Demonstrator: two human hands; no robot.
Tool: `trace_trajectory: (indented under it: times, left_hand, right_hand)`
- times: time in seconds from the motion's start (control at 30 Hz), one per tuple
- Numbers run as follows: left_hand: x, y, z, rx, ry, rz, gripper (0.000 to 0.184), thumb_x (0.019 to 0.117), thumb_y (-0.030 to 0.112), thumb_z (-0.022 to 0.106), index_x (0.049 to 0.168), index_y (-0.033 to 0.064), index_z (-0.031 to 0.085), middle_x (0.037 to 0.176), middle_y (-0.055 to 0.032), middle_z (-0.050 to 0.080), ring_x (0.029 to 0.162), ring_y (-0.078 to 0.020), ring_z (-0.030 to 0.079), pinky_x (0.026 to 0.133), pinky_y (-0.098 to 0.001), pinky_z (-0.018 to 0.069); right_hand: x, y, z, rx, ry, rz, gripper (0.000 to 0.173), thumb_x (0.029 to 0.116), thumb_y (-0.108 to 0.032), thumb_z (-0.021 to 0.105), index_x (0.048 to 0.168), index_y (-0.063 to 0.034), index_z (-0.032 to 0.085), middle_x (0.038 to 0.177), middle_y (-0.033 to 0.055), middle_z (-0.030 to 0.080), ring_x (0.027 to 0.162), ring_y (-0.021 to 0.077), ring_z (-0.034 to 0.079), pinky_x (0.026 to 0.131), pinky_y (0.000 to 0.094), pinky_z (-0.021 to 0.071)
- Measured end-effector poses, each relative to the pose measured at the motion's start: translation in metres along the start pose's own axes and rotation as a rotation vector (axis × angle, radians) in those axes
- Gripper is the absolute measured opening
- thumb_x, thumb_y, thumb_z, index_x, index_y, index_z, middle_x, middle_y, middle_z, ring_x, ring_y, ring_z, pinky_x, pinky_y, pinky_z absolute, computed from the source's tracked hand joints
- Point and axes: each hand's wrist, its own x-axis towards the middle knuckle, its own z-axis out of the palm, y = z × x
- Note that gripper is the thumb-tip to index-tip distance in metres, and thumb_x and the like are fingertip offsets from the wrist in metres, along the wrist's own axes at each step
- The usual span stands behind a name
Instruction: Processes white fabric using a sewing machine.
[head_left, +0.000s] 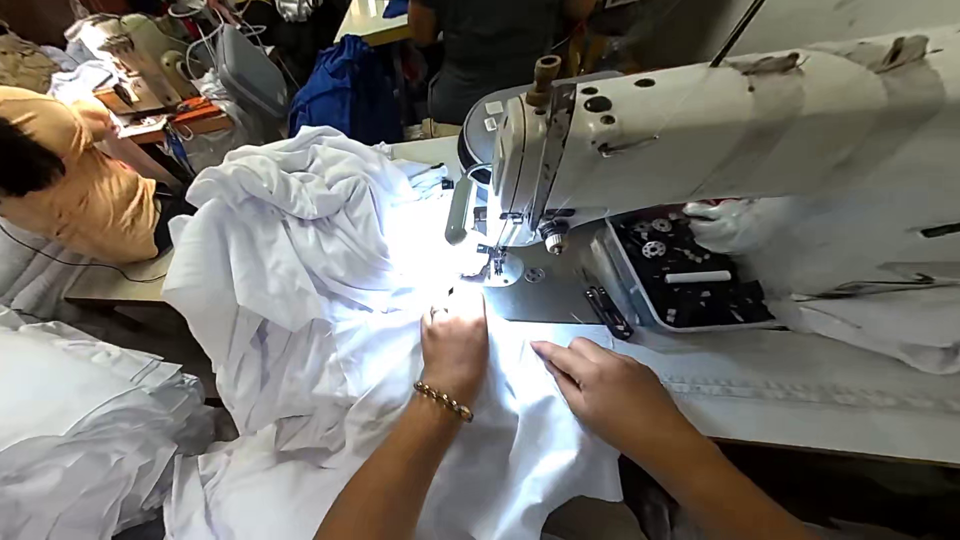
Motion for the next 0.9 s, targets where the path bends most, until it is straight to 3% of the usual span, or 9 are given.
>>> trace_trajectory:
  times: [0.07,0.17,0.27,0.37,0.47,0.53,0.63,0.77,0.9]
  left_hand:
    - [-0.016,0.014,0.0,-0.046,-0.058,-0.062,0.03,0.102,0.014,0.056,0.127,0.0024,0.067,0.117,-0.021,0.069,0.113,-0.0392,0.065,0.094,-0.0541,0.0529]
    - [-0.036,0.025,0.015,-0.084,-0.098,-0.099,0.065,0.1079,0.049,0.034,0.15,0.0024,0.05,0.154,-0.0231,0.048,0.145,-0.0404,0.043,0.117,-0.0647,0.0292]
    - [-0.03,0.017,0.024,-0.146,-0.121,-0.092,0.076,0.1053,0.062,0.026,0.159,0.0082,0.038,0.165,-0.0174,0.034,0.155,-0.0338,0.026,0.124,-0.0618,0.0145]
    - [-0.006,0.0,0.03,-0.21,-0.127,-0.034,0.074,0.1038,0.064,0.03,0.156,0.0138,0.045,0.163,-0.0103,0.04,0.154,-0.0269,0.031,0.125,-0.057,0.0158]
    - [0.02,-0.018,0.03,-0.304,-0.185,0.072,0.067,0.1011,0.052,0.049,0.155,0.0121,0.046,0.162,-0.0071,0.042,0.151,-0.0235,0.036,0.124,-0.0536,0.0202]
    - [0.034,-0.029,0.029,-0.38,-0.208,0.144,0.065,0.0999,0.044,0.055,0.154,0.0086,0.047,0.161,-0.0062,0.043,0.15,-0.0218,0.038,0.123,-0.0505,0.0258]
    - [0.048,-0.041,0.033,-0.481,-0.159,0.244,0.061,0.0969,0.035,0.061,0.148,0.0033,0.053,0.157,-0.0087,0.048,0.146,-0.0209,0.045,0.119,-0.0442,0.0361]
    - [0.061,-0.047,0.032,-0.584,-0.152,0.319,0.058,0.0937,0.029,0.069,0.141,-0.0023,0.057,0.152,-0.0149,0.054,0.143,-0.0229,0.049,0.12,-0.0402,0.0368]
    - [0.069,-0.05,0.031,-0.625,-0.186,0.336,0.066,0.0921,0.03,0.071,0.147,-0.0018,0.051,0.147,-0.0161,0.057,0.139,-0.021,0.053,0.118,-0.0373,0.0384]
  right_hand:
    - [0.001,0.005,0.0,-0.012,-0.016,-0.035,0.034,0.0932,-0.013,0.059,0.123,-0.0106,0.075,0.082,0.013,0.062,0.071,0.0331,0.065,0.06,0.0512,0.0536]
    - [0.005,0.014,0.001,0.0,-0.029,-0.186,0.034,0.095,-0.018,0.053,0.117,-0.0042,0.075,0.111,0.0179,0.068,0.097,0.0393,0.067,0.077,0.0558,0.0558]
    - [0.013,0.02,0.003,-0.003,-0.019,-0.331,0.04,0.0968,-0.026,0.046,0.108,-0.0028,0.077,0.13,0.0115,0.068,0.109,0.0343,0.066,0.086,0.0532,0.0521]
    - [0.021,0.019,0.008,-0.016,-0.029,-0.342,0.049,0.098,-0.035,0.042,0.107,-0.0024,0.077,0.127,0.0124,0.07,0.113,0.0348,0.065,0.087,0.0558,0.0489]
    - [0.029,0.013,0.013,-0.031,-0.025,-0.281,0.054,0.0974,-0.042,0.044,0.115,-0.0014,0.076,0.128,0.0137,0.07,0.111,0.036,0.065,0.087,0.0576,0.0469]
    - [0.034,0.007,0.016,-0.029,-0.014,-0.237,0.056,0.0978,-0.045,0.045,0.115,-0.0006,0.075,0.127,0.015,0.07,0.11,0.0376,0.064,0.088,0.0597,0.0454]
    - [0.039,0.001,0.02,-0.022,0.001,-0.181,0.06,0.0983,-0.049,0.045,0.115,-0.0002,0.075,0.128,0.016,0.069,0.111,0.0378,0.064,0.09,0.0611,0.0441]
    - [0.042,-0.002,0.026,-0.011,0.043,-0.14,0.061,0.0983,-0.051,0.045,0.114,-0.0005,0.075,0.125,0.0159,0.07,0.107,0.0364,0.065,0.089,0.0596,0.0437]
    - [0.044,-0.005,0.03,-0.009,0.073,-0.115,0.061,0.0987,-0.051,0.045,0.114,-0.0006,0.075,0.124,0.0158,0.07,0.104,0.036,0.064,0.089,0.0588,0.0432]
